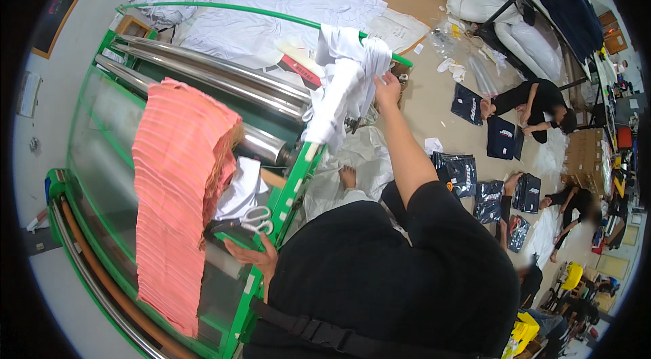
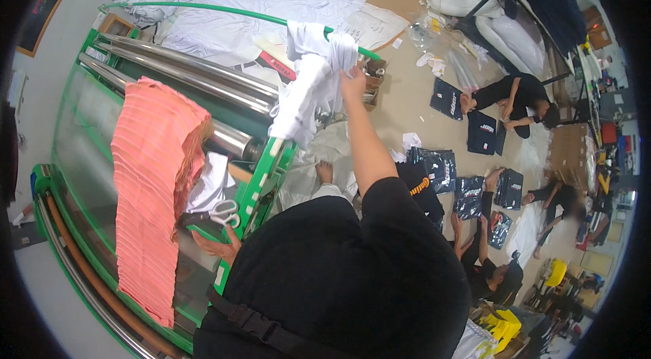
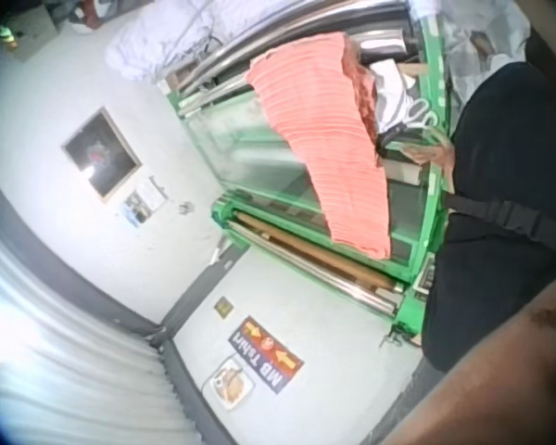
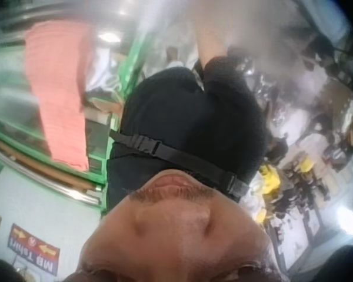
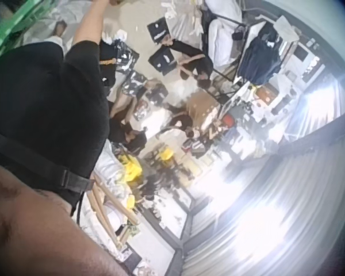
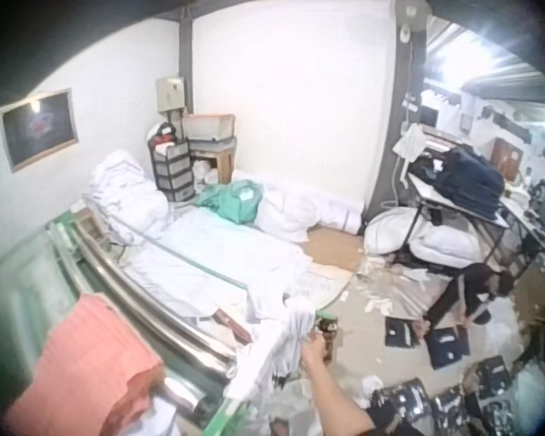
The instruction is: The person places a white t-shirt on a green heat press machine, aligns a stack of pink striped fabric pieces on top, and uses scissors to trim the fabric edges. The person then removes the trimmed pieces and adjusts the t-shirt on the machine.
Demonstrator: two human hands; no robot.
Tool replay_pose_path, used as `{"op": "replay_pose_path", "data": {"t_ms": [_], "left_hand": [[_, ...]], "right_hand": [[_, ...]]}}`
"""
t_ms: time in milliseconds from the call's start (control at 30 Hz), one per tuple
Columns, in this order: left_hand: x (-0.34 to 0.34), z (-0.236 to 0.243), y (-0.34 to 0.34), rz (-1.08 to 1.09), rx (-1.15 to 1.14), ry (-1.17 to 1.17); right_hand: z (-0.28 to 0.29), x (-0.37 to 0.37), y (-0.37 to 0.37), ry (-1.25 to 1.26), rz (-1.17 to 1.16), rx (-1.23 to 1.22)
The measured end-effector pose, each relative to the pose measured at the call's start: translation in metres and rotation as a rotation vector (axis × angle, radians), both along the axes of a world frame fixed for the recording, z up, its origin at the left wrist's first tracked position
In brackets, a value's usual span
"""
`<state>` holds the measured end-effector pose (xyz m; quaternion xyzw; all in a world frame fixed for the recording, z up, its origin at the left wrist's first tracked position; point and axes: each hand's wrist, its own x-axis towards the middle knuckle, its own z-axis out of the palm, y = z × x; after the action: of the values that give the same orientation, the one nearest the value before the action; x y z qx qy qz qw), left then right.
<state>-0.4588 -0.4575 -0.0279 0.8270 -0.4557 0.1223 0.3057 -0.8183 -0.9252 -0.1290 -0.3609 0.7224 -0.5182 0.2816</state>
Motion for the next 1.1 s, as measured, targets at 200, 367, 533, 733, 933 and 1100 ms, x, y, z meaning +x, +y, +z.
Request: {"op": "replay_pose_path", "data": {"t_ms": [200,367,533,733,933,1100], "left_hand": [[-0.023,0.016,-0.047,-0.186,0.194,-0.088],[-0.031,0.000,-0.044,-0.137,0.360,-0.084],[-0.042,-0.001,-0.065,-0.197,0.321,-0.116],[-0.073,0.045,-0.184,-0.724,0.233,0.244],[-0.206,0.054,-0.352,-0.957,0.191,0.889],[-0.210,0.112,-0.403,-0.884,0.547,0.787]], "right_hand": [[0.015,0.008,-0.012,-0.097,0.118,0.005],[-0.001,-0.050,0.013,-1.165,0.013,-0.042],[0.069,-0.095,0.013,-1.243,0.368,0.111],[0.108,-0.089,0.016,-1.194,0.470,0.214],[0.141,-0.089,0.021,-1.305,0.753,0.224],[0.147,-0.093,0.007,-1.370,0.648,0.129]]}}
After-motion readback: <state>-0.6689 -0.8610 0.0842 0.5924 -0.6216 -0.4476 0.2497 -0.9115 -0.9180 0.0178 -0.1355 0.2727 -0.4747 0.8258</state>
